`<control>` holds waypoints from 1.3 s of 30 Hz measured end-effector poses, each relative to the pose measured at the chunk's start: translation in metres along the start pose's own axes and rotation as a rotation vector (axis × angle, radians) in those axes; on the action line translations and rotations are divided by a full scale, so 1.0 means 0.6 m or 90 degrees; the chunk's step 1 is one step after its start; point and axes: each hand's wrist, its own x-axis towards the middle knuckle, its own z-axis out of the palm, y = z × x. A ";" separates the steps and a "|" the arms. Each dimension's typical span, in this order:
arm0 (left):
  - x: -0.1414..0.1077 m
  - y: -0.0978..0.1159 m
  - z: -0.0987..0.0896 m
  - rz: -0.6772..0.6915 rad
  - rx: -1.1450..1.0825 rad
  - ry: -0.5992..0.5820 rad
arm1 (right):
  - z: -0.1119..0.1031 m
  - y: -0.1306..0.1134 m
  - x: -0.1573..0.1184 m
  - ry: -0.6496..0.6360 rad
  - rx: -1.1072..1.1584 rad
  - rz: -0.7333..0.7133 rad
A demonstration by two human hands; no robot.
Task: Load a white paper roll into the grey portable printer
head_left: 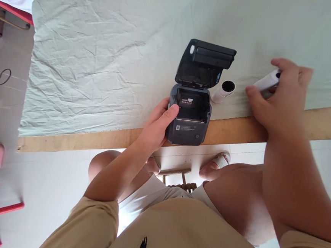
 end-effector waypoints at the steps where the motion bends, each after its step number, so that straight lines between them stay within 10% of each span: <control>1: 0.000 -0.001 -0.001 0.000 0.001 -0.002 | 0.005 0.002 0.000 -0.035 -0.004 0.027; 17: -0.002 -0.001 0.000 -0.015 -0.004 0.002 | 0.011 -0.040 -0.012 0.044 0.198 -0.084; 23: 0.000 -0.003 0.000 0.009 0.011 0.004 | -0.026 -0.179 -0.051 0.202 0.387 -0.246; 27: -0.002 -0.006 -0.003 0.028 0.068 0.008 | -0.024 -0.257 -0.086 0.119 0.346 -0.318; 32: -0.003 -0.012 -0.010 0.033 0.079 -0.020 | -0.012 -0.248 -0.086 -0.022 0.249 -0.309; 39: 0.002 -0.017 -0.019 0.023 0.065 -0.019 | -0.008 -0.262 -0.098 0.083 0.331 -0.434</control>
